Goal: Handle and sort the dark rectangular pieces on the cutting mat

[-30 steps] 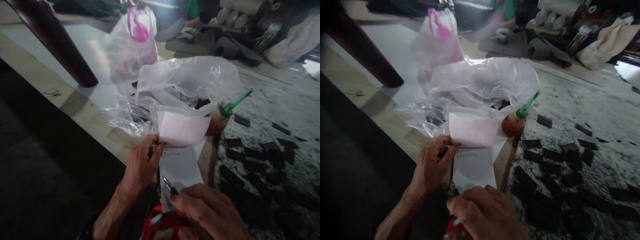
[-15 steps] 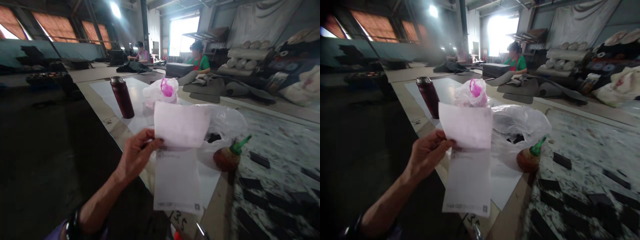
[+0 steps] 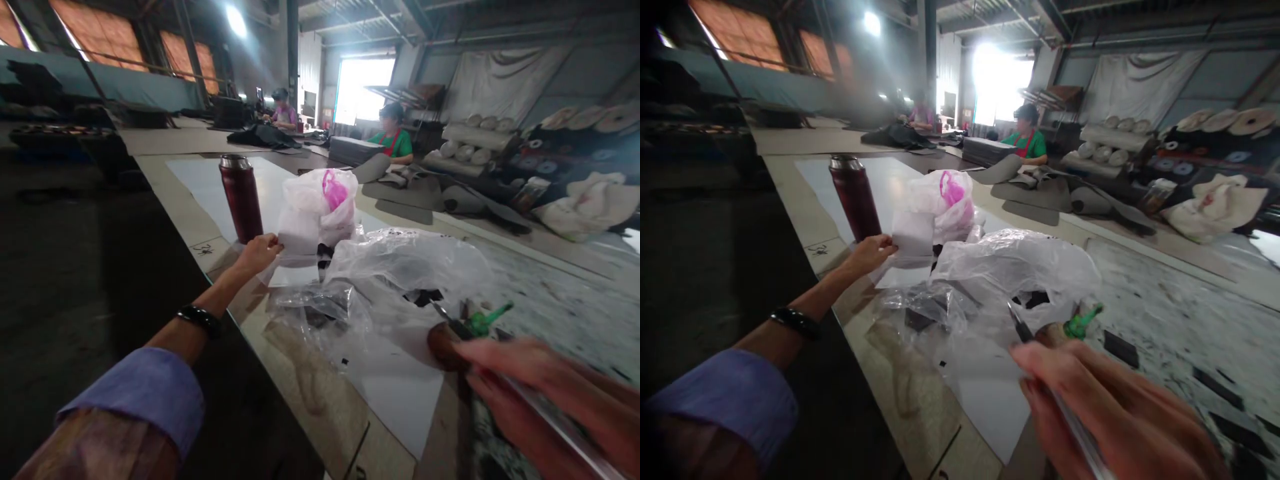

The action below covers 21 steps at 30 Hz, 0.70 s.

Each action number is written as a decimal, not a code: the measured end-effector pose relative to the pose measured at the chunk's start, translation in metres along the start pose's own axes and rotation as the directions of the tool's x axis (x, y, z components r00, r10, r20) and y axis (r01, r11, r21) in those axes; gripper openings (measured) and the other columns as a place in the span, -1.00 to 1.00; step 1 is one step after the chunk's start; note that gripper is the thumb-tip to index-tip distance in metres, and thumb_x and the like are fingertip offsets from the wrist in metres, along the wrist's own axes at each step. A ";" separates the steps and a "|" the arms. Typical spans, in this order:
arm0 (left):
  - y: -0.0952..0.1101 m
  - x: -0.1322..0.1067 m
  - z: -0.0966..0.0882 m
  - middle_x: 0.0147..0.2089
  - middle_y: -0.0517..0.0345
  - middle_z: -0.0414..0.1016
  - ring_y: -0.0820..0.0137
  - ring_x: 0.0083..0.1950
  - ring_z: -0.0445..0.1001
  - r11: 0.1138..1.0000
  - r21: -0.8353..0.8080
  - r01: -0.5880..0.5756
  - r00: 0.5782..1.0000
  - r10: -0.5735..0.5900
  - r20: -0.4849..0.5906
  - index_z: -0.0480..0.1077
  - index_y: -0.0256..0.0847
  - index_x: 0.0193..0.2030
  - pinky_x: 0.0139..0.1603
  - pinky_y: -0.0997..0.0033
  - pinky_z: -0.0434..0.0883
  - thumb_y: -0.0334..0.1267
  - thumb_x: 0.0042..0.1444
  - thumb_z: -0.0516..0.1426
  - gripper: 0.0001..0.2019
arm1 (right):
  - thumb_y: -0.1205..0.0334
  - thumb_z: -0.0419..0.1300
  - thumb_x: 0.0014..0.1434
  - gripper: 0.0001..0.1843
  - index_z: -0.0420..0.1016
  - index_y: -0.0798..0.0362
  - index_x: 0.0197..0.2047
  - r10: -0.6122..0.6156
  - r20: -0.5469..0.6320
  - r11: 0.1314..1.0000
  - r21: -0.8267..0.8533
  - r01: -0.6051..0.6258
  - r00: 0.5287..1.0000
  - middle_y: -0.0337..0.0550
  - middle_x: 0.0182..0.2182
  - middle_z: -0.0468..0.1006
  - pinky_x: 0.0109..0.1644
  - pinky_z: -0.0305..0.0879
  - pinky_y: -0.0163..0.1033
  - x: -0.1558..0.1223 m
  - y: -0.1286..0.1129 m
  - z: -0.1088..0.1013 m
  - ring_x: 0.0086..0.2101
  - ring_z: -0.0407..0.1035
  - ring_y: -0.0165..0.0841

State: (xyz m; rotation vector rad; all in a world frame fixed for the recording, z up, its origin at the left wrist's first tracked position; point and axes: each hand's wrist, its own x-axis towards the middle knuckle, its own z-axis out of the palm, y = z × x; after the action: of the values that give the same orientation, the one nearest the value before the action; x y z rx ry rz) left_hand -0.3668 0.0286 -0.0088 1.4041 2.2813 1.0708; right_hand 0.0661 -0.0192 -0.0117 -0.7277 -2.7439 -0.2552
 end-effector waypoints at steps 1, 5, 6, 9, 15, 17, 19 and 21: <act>-0.003 0.000 -0.001 0.04 0.02 0.37 0.26 -0.05 0.42 1.000 0.005 0.000 1.000 0.000 -0.001 0.32 -0.24 0.03 -0.08 0.11 0.43 -0.17 0.19 0.10 -0.70 | 0.25 0.17 0.14 -0.69 0.41 0.03 -0.01 0.000 0.031 1.000 -0.021 0.000 1.000 0.02 -0.18 0.56 -0.01 0.21 -0.11 0.037 0.000 -0.013 -0.08 0.35 -0.17; -0.004 -0.008 -0.008 0.03 0.01 0.38 0.27 -0.06 0.43 1.000 -0.024 0.014 0.996 -0.016 -0.085 0.31 -0.24 0.04 -0.10 0.12 0.43 -0.17 0.20 0.09 -0.69 | 0.30 0.12 0.14 -0.61 0.35 0.06 0.07 -0.036 0.073 0.995 -0.094 0.042 0.997 0.06 -0.16 0.56 0.02 0.12 -0.08 0.173 -0.012 -0.047 -0.05 0.31 -0.14; -0.003 -0.013 -0.009 0.02 0.01 0.38 0.28 -0.07 0.43 0.999 -0.037 0.018 0.993 -0.022 -0.113 0.30 -0.24 0.04 -0.10 0.13 0.44 -0.17 0.20 0.09 -0.69 | 0.32 0.11 0.14 -0.59 0.33 0.07 0.09 -0.043 0.074 0.993 -0.110 0.051 0.996 0.07 -0.13 0.55 0.03 0.10 -0.08 0.195 -0.015 -0.047 -0.04 0.30 -0.13; 0.001 -0.032 -0.011 -0.04 0.05 0.42 0.30 -0.11 0.44 0.997 -0.076 0.009 0.989 -0.020 -0.148 0.35 -0.26 -0.03 -0.13 0.16 0.44 -0.16 0.20 0.09 -0.73 | 0.41 0.03 0.16 -0.58 0.31 0.07 0.10 -0.047 0.060 0.990 -0.128 0.054 0.997 0.04 -0.08 0.52 0.01 0.08 -0.09 0.227 -0.021 -0.033 -0.02 0.27 -0.14; 0.005 -0.051 -0.010 -0.22 0.13 0.45 0.40 -0.27 0.46 0.978 -0.207 -0.005 0.987 -0.028 -0.160 0.38 -0.29 -0.15 -0.26 0.30 0.45 -0.16 0.20 0.09 -0.78 | 0.35 0.02 0.17 -0.65 0.35 0.09 0.04 0.003 0.059 0.990 -0.144 0.005 0.998 0.00 -0.22 0.58 -0.07 0.15 -0.09 0.236 -0.022 0.001 -0.14 0.37 -0.16; 0.008 -0.047 -0.009 -0.26 0.15 0.44 0.45 -0.35 0.44 0.967 -0.256 0.000 0.986 -0.043 -0.163 0.36 -0.29 -0.14 -0.36 0.38 0.44 -0.15 0.22 0.07 -0.77 | 0.32 0.01 0.19 -0.71 0.40 0.10 -0.03 0.016 0.063 0.988 -0.153 -0.006 0.998 0.01 -0.28 0.59 -0.09 0.16 -0.09 0.242 -0.023 0.004 -0.18 0.39 -0.17; 0.012 -0.042 -0.008 -0.31 0.18 0.44 0.51 -0.46 0.39 0.956 -0.292 0.003 0.988 -0.049 -0.150 0.35 -0.29 -0.14 -0.47 0.46 0.40 -0.12 0.23 0.05 -0.75 | 0.31 -0.01 0.22 -0.75 0.44 0.10 -0.12 0.011 0.071 0.988 -0.156 0.000 0.997 0.00 -0.34 0.59 -0.10 0.16 -0.10 0.247 -0.026 0.006 -0.21 0.41 -0.19; 0.015 -0.041 -0.007 -0.35 0.20 0.43 0.56 -0.55 0.32 0.952 -0.306 -0.001 0.989 -0.044 -0.142 0.35 -0.29 -0.16 -0.56 0.52 0.32 -0.11 0.24 0.03 -0.74 | 0.31 -0.04 0.24 -0.76 0.46 0.08 -0.21 -0.010 0.077 0.988 -0.151 0.022 0.997 -0.03 -0.37 0.58 -0.09 0.15 -0.10 0.251 -0.029 0.006 -0.24 0.42 -0.20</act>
State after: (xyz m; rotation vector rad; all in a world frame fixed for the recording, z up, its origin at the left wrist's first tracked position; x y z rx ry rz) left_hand -0.3401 -0.0054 -0.0002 1.2087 2.1023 1.4915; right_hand -0.1584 0.0717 0.0600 -0.7690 -2.8267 -0.4532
